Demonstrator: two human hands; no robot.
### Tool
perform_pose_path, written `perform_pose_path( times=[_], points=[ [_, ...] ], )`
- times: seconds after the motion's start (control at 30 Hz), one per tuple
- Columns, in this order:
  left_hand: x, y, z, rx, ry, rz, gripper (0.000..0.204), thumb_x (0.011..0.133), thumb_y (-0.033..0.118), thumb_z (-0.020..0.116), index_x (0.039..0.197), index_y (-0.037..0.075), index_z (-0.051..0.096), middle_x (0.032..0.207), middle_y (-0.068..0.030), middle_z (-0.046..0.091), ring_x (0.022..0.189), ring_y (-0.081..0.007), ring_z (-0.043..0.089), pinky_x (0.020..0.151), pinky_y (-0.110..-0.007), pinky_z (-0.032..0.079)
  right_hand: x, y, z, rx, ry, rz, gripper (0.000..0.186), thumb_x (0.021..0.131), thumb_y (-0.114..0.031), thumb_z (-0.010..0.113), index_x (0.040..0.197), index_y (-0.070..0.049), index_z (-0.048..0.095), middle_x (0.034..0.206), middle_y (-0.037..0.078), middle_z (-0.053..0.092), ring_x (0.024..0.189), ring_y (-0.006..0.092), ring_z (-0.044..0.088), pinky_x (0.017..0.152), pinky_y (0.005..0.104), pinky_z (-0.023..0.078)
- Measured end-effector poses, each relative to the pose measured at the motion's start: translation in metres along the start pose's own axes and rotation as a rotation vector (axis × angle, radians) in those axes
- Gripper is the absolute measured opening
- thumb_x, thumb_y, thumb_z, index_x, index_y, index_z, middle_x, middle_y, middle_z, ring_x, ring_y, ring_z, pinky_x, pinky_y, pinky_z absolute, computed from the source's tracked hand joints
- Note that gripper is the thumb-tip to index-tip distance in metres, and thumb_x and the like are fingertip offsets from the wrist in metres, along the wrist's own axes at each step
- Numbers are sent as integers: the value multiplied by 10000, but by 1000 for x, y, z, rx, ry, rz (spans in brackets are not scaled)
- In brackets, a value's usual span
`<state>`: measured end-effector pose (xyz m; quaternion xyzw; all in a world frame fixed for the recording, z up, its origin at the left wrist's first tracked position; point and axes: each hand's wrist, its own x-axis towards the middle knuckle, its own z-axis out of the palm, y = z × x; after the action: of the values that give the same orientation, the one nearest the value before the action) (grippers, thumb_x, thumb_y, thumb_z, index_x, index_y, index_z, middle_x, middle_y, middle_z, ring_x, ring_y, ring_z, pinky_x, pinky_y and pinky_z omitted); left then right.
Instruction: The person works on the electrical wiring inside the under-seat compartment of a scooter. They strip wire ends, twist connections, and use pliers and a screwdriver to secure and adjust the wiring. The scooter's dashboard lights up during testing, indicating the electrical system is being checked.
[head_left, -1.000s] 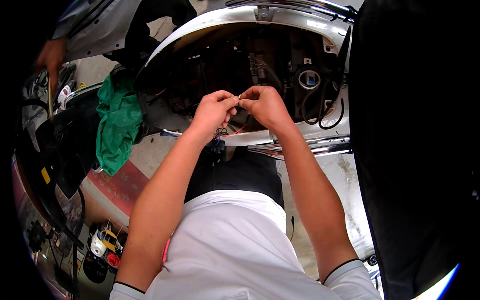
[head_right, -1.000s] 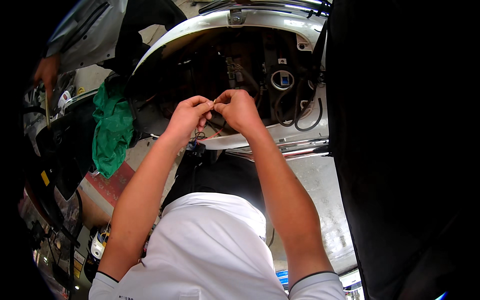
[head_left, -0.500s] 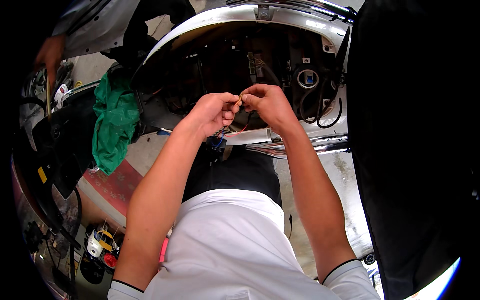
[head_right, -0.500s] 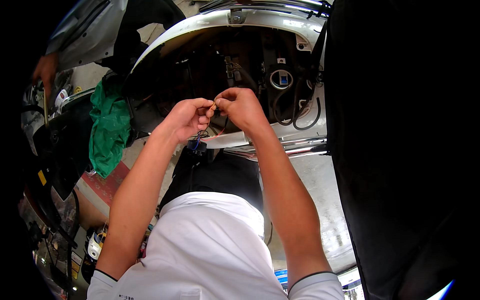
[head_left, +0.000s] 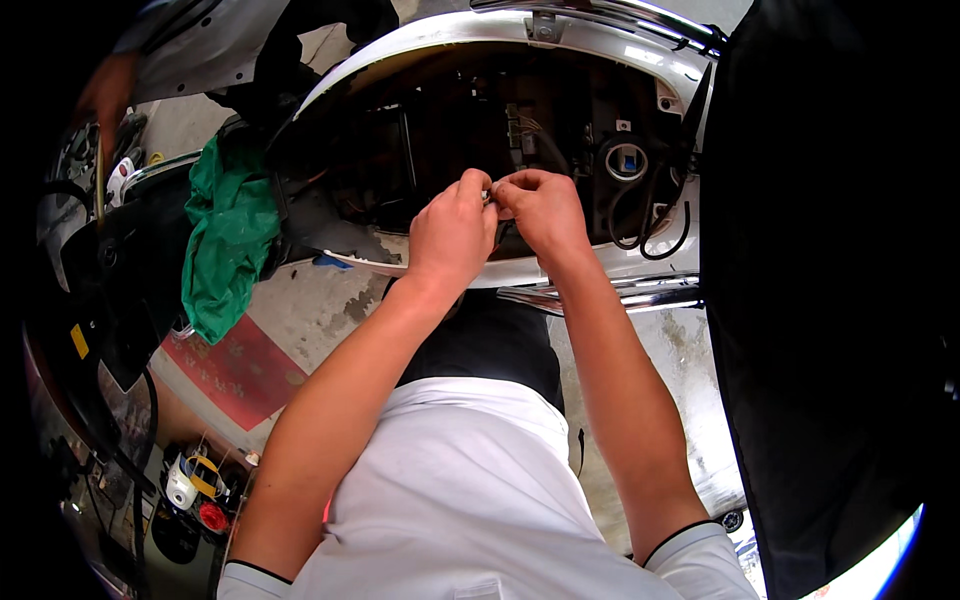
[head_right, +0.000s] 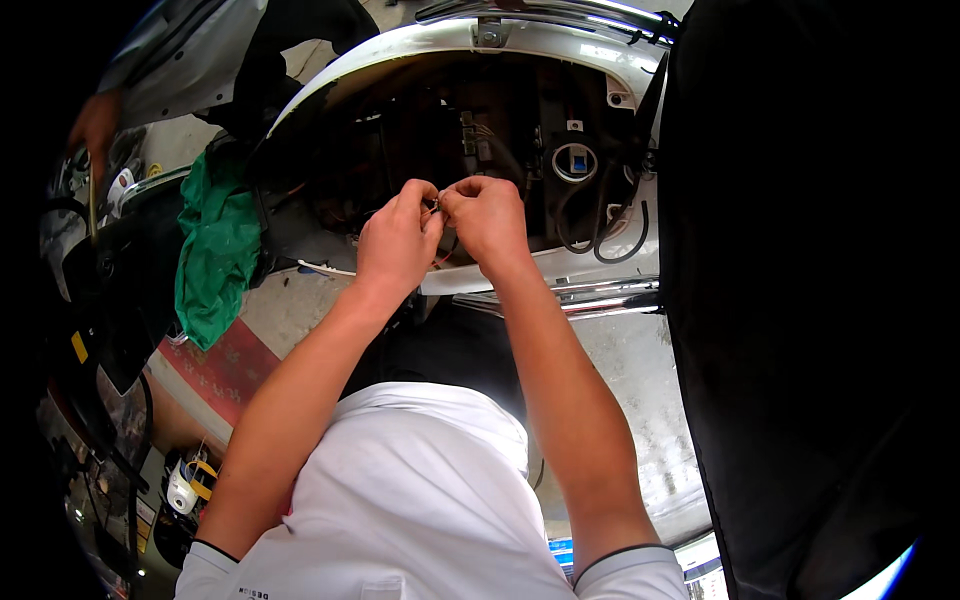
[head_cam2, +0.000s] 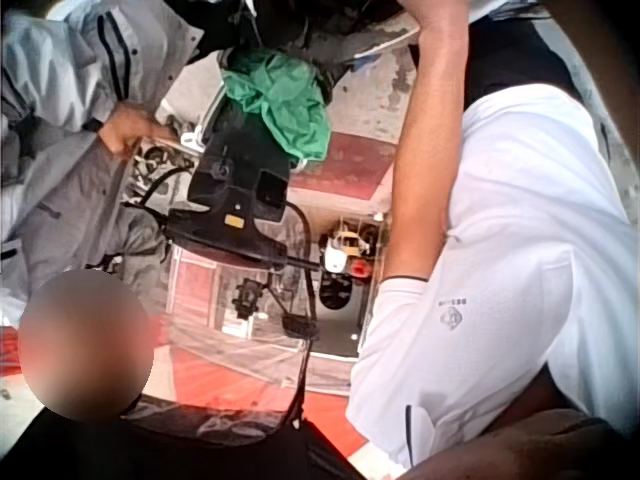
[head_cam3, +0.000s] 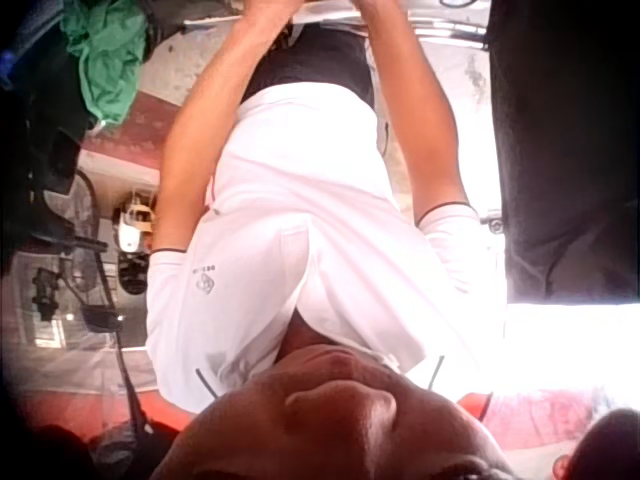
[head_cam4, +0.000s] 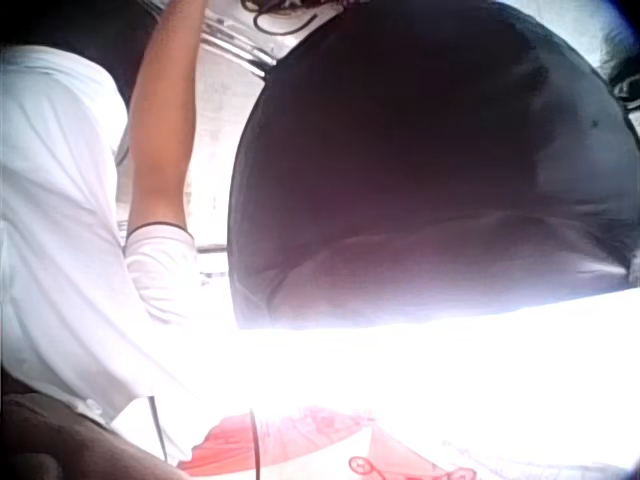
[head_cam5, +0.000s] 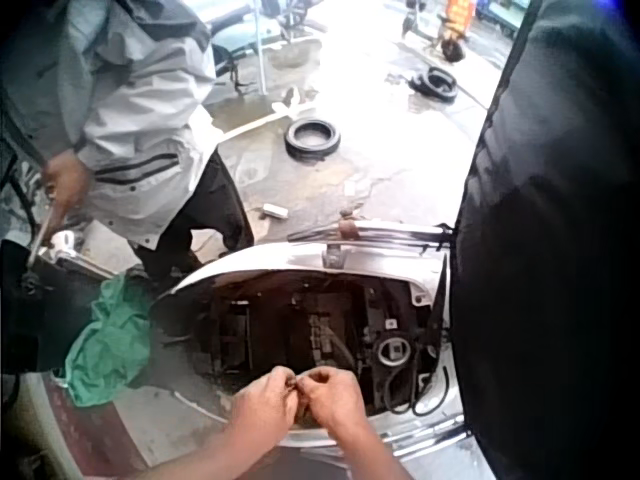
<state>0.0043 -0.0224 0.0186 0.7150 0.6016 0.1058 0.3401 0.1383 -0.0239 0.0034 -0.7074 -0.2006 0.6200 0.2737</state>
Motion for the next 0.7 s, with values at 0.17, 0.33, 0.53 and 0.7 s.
perform_pose_path(
  times=[0.17,0.33,0.53,0.7],
  points=[
    [1,-7,5,111,63,105,123,868,142,682,888,40,616,810,-124,672,760,-306,678,661,-410,534,0,0,2,-6,36,24,198,841,-110,676,937,55,730,805,113,729,722,147,685,684,276,541],
    [23,-14,-7,-614,-404,-539,54,860,91,668,833,50,645,708,-41,602,606,-150,551,544,-324,436,0,0,-7,-48,-52,-80,185,852,-100,658,930,53,727,794,106,726,719,149,684,680,279,541],
    [34,-38,-9,-1183,-745,-741,57,807,73,668,807,61,613,683,43,520,584,-86,431,529,-258,346,3,1,-14,62,-118,-51,172,842,-83,658,924,52,727,783,104,721,706,145,680,668,274,542],
    [15,-10,2,-125,-163,-128,95,818,80,689,879,60,619,729,-64,627,706,-190,622,626,-359,494,4,-1,-6,-9,-21,-1,188,817,-99,659,898,55,730,762,106,715,650,142,670,628,273,542]
  ],
)
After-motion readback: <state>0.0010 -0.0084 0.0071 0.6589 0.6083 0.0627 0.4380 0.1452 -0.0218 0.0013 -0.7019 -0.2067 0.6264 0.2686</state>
